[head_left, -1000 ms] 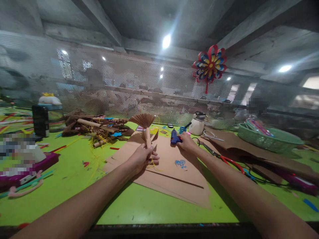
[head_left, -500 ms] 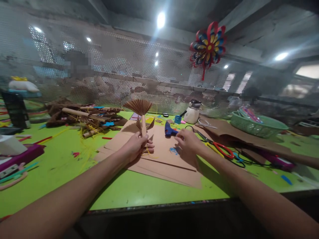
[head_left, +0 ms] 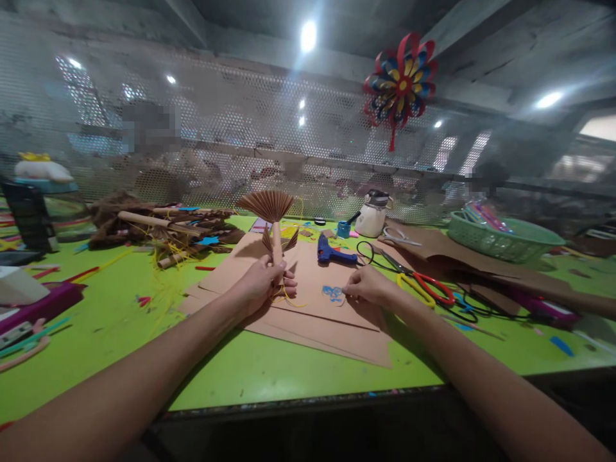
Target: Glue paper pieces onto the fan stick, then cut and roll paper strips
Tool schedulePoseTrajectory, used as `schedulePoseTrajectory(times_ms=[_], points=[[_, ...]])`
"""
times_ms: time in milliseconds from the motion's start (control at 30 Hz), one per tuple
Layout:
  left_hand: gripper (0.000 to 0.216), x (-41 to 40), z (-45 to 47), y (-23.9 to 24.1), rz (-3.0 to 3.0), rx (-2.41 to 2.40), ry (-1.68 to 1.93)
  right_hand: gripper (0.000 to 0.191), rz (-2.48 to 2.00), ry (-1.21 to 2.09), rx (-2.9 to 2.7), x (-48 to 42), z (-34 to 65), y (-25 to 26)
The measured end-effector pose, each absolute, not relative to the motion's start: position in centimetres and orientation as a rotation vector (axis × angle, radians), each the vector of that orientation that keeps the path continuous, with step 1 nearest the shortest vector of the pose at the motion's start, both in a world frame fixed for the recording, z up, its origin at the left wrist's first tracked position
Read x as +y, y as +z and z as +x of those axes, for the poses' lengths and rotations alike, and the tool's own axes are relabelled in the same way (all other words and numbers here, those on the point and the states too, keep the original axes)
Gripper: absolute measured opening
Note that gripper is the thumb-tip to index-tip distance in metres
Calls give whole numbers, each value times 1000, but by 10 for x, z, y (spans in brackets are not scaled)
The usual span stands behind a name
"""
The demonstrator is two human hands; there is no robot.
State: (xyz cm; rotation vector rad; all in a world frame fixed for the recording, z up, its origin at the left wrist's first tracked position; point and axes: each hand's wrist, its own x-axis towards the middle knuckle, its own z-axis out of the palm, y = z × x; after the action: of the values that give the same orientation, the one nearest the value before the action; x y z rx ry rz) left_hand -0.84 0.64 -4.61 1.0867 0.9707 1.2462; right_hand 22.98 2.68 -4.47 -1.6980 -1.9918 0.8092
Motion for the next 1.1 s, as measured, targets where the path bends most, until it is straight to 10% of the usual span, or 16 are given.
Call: schedulePoseTrajectory(times_ms=[167,1100], points=[[12,6,-7,-47,1086,965,1263,42,-1728,587,-2073,23,231,-42],[16,10,-10,-52,1053,946,1230,13,-1653,679,-1864,8,201,-60]])
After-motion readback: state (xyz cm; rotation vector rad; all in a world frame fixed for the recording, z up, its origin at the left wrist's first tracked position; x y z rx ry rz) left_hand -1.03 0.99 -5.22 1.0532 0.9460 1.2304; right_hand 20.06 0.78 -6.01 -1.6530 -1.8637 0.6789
